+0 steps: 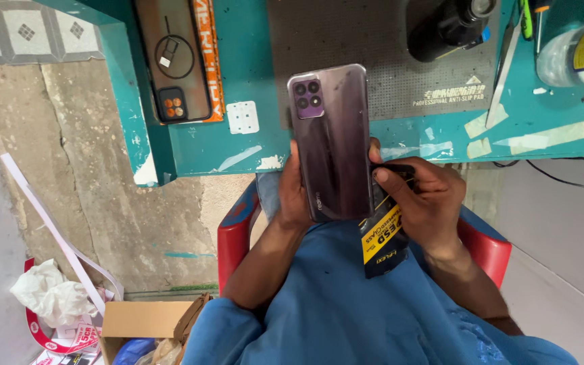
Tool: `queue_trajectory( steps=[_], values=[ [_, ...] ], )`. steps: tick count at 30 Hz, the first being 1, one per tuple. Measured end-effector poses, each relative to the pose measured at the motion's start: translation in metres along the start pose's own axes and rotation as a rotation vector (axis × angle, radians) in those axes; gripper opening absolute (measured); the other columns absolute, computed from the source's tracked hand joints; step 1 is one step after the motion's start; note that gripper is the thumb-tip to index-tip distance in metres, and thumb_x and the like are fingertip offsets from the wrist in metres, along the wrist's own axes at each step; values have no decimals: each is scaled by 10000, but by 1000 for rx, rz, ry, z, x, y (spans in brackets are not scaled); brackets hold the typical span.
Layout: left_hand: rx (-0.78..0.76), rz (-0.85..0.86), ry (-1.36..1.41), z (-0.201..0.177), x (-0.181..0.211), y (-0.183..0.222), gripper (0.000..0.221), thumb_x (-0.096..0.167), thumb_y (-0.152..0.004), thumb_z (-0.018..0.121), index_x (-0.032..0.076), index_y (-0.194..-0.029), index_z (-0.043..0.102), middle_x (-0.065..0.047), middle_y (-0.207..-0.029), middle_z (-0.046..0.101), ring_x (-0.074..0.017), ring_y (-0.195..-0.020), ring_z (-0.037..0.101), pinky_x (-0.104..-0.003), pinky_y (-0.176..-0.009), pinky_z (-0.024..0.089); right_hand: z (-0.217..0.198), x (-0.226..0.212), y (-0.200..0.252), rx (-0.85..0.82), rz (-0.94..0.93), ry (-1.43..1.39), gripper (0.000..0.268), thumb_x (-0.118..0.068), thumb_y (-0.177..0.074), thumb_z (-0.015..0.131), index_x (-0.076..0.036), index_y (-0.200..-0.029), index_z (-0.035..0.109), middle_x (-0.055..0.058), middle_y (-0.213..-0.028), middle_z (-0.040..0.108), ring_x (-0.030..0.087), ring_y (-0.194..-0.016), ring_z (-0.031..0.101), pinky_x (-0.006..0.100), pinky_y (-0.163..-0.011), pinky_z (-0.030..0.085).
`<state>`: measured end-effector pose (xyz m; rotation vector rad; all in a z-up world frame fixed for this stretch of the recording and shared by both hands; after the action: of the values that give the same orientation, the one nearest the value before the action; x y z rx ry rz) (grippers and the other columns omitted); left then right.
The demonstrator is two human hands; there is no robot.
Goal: The person removes the back cover of a smartphone, applies a liquid from a bottle to the back, and then uses a screwdriver to pry open the device and access internal components. The person continues to manipulate the internal parts with the screwdriver.
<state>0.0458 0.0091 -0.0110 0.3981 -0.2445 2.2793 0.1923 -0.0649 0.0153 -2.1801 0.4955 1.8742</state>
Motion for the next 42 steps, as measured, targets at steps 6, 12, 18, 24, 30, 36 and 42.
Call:
queue_trajectory(
  steps=[6,12,18,24,30,36,42],
  values=[
    [11,-2,-104,-1,-2,4,833,665,-1128,253,-46,-1537,401,-190,-1390,563,-227,-1276,605,-340,-1106,525,-1,1,3,56,-103,-11,103,-7,-1024,727,49,-1111,731,21,-956,744,50,-848,647,180,-789,517],
    [61,-27,-157,-5,-4,5,876,667,-1095,237,-49,-1580,376,-236,-1439,536,-261,-1331,586,-366,-1173,490,-5,-1,0,26,-124,-2,166,-37,-1015,740,49,-1157,742,34,-970,751,48,-824,631,179,-754,503],
    [62,-18,-56,-12,2,8,783,540,-1092,308,-63,-1588,366,-247,-1461,535,-281,-1274,606,-384,-1115,507,-7,-3,7,-36,-19,-13,144,-59,-995,745,38,-1101,746,29,-891,741,35,-768,623,176,-688,503],
    [90,-42,73,-8,-4,14,955,763,-1081,291,-61,-1558,358,-202,-1282,564,-257,-1190,609,-366,-1041,528,-4,-9,21,-14,-37,62,120,-70,-978,765,39,-1023,746,30,-806,743,42,-686,641,185,-615,498],
    [73,-56,10,3,-6,14,967,782,-1043,342,-33,-1564,329,-194,-1242,566,-242,-1120,593,-345,-1014,514,-8,-15,30,13,-72,68,100,-49,-987,760,47,-992,734,35,-761,703,36,-655,593,193,-598,456],
    [52,-56,17,9,-7,16,996,790,-1027,355,-29,-1592,299,-204,-1250,566,-241,-1136,593,-334,-1009,508,-9,-19,36,56,-134,115,94,-17,-975,770,65,-960,726,51,-709,675,40,-570,591,184,-521,433],
    [15,-41,33,12,-11,19,979,800,-1023,367,-16,-1560,300,-186,-1216,554,-218,-1104,563,-312,-993,483,-9,-19,40,56,-165,35,77,7,-1003,755,73,-995,715,88,-740,699,60,-643,616,193,-573,476]
  ],
)
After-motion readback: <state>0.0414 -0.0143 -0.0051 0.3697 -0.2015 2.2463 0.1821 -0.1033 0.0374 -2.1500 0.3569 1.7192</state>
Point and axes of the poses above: each hand's wrist, its own y-axis away from the middle knuckle, its own z-axis out of the palm, x = y × z, the point moved 4 cm from there along -y, towards the middle knuckle
